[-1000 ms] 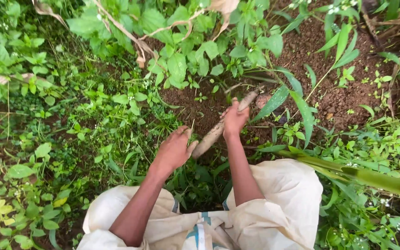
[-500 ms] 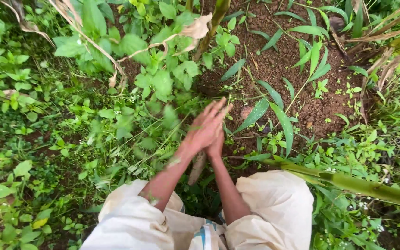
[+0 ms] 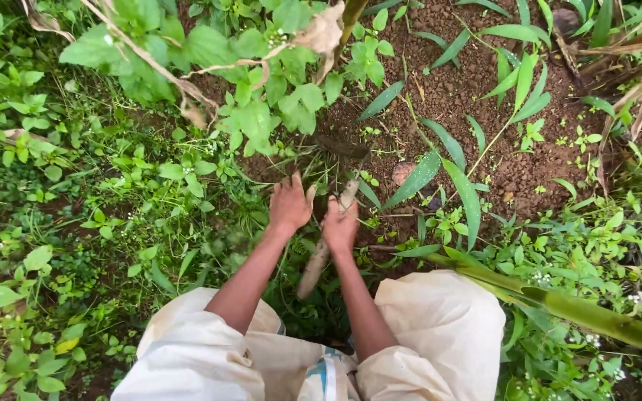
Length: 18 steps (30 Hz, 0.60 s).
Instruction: Manually removing weeds from around a crop plant using hands and a small hand tool.
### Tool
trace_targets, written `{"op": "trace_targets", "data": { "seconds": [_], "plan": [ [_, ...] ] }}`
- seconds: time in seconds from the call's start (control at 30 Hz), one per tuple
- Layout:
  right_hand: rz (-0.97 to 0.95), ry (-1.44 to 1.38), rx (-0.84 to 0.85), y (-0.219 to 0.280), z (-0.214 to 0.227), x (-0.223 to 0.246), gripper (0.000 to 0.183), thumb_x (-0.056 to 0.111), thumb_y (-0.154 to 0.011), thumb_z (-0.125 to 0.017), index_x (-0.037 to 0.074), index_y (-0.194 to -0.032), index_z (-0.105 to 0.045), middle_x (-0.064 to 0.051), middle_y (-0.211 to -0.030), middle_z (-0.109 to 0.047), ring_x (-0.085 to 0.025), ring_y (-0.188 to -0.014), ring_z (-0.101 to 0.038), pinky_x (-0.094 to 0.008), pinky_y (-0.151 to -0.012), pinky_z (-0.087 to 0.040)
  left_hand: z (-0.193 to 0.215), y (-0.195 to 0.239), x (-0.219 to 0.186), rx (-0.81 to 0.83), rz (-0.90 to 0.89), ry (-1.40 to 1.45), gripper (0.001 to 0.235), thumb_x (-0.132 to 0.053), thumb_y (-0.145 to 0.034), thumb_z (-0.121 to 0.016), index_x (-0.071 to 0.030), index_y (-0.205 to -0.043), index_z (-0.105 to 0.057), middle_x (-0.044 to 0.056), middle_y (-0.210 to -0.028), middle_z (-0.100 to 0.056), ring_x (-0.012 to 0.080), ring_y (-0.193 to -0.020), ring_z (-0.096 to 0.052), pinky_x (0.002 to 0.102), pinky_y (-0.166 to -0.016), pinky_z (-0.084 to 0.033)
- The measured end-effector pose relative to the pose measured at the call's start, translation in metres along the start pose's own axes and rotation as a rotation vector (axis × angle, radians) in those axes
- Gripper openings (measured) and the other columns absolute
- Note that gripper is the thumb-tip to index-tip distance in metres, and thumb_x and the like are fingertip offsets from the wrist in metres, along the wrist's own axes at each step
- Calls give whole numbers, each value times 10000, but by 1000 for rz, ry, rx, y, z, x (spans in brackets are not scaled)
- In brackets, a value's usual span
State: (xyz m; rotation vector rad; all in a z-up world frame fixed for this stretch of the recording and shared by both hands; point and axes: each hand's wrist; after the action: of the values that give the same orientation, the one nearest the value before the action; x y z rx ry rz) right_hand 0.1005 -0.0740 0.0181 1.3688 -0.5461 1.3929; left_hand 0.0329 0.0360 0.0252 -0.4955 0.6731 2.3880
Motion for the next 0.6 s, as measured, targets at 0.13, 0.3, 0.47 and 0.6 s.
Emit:
{"op": "trace_targets", "data": {
  "seconds": [0.13, 0.3, 0.47, 0.6],
  "plan": [
    [141, 135, 1, 15, 24, 67, 144, 201, -1004, -655, 79, -1047, -591, -86, -686, -641, -172, -523, -607, -298, -474, -537, -45, -27, 36, -26, 47, -61, 597, -470, -1066, -363, 29, -1355, -516, 309, -1209, -613, 491, -1167, -601, 606, -931, -530],
    [432, 30, -97, 24, 25, 110, 99, 103, -1027, -608, 37, -1099, -590, -119, -710, -648, -172, -531, -612, -258, -449, -516, -45, -23, 29, -50, 55, -28, 553, -492, -1052, -369, -53, -1159, -689, 275, -991, -724, 466, -976, -719, 572, -786, -593],
    [110, 267, 140, -9, 19, 41, 180, 99, -1035, -585, -16, -1170, -550, -111, -733, -658, -163, -511, -557, -266, -417, -495, -71, -27, 44, -27, -89, 56, 428, -344, -1020, -451, -9, -902, -689, 248, -772, -714, 451, -757, -723, 550, -652, -589],
    [129, 305, 33, 8, 30, 74, 149, 98, -1029, -602, 6, -1138, -562, -120, -763, -659, -171, -560, -590, -270, -459, -504, -48, -11, 26, 15, -91, -25, 333, -255, -1021, -496, -15, -875, -675, 200, -747, -711, 392, -772, -736, 502, -662, -610]
  ]
}}
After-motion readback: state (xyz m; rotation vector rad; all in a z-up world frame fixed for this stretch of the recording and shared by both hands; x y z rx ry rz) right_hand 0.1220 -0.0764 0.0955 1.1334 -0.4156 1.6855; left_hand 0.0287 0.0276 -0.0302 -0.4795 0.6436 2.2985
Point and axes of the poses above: each hand's wrist, its own y-axis away from the middle knuckle, its own z-axis out of the back of the hand, x = y × z
